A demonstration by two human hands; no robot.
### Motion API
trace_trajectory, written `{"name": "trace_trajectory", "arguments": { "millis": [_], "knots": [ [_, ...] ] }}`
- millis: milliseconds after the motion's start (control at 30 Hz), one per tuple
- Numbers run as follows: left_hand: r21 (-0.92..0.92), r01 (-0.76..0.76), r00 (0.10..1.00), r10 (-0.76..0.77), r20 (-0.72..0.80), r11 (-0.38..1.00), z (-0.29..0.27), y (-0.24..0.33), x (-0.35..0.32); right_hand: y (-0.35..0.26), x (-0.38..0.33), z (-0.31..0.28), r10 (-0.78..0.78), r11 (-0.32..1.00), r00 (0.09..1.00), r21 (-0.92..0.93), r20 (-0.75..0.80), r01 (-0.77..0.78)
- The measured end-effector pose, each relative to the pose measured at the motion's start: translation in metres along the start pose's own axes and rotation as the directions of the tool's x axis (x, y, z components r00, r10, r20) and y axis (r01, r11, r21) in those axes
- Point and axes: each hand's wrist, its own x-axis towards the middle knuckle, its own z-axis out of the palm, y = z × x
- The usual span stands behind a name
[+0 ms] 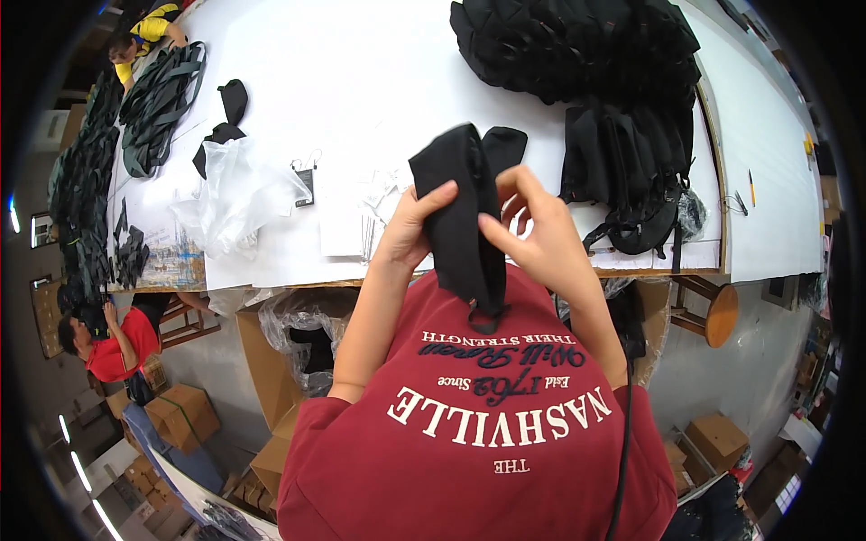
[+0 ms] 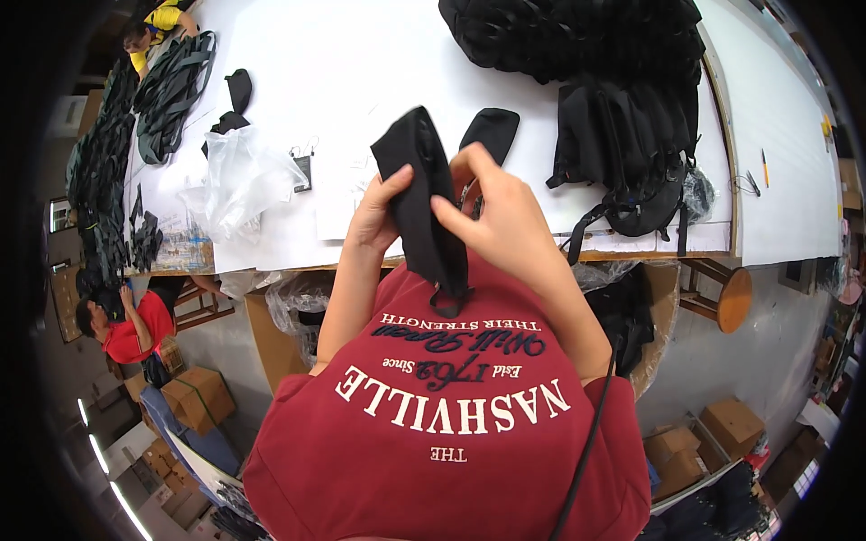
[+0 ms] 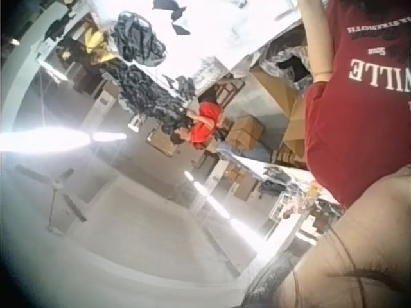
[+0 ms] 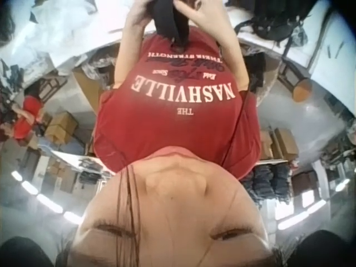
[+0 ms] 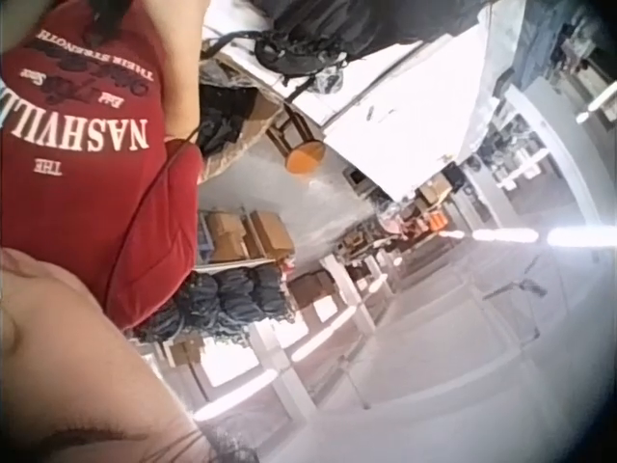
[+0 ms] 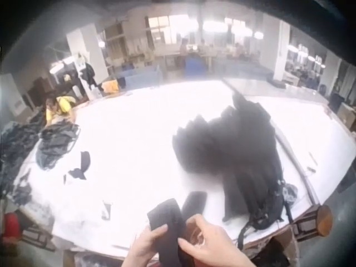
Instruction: Placing black fabric storage cases into a lined cardboard box for shipping.
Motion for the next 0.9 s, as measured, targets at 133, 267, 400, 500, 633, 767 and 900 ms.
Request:
{"name": "trace_trajectory", "arguments": {
  "millis": [133,267,400,500,633,767,900],
  "knots": [
    [0.071,0.020,1.000,-0.021,0.014,0.997,0.008,0.001,-0.007,-0.004,0.011,0.001,-0.064,0.989,0.971,-0.147,-0.230,0.031],
    [0.146,0.014,1.000,-0.015,0.003,0.989,0.014,0.003,-0.010,-0.001,0.018,0.001,-0.251,0.950,0.922,-0.256,-0.296,0.177],
    [0.197,0.005,1.000,-0.004,-0.003,0.980,0.015,0.005,-0.011,0.004,0.024,-0.006,-0.083,0.996,0.965,0.006,-0.249,0.087],
    [0.211,-0.033,0.999,0.033,0.001,0.977,0.017,0.005,-0.010,0.016,0.029,-0.011,-0.046,0.987,0.987,0.147,-0.155,0.069],
    [0.190,-0.036,0.999,0.043,-0.033,0.981,0.014,0.006,-0.008,0.007,0.028,-0.024,-0.070,0.996,0.985,0.043,-0.157,0.078],
    [0.122,-0.018,0.998,0.024,-0.050,0.992,0.012,0.005,-0.007,0.001,0.027,-0.019,-0.204,0.949,0.963,-0.277,-0.175,0.151],
    [0.088,0.000,0.999,0.004,-0.045,0.996,0.012,0.004,-0.008,0.008,0.029,-0.013,-0.333,0.874,0.931,-0.420,-0.150,0.245]
  ]
}}
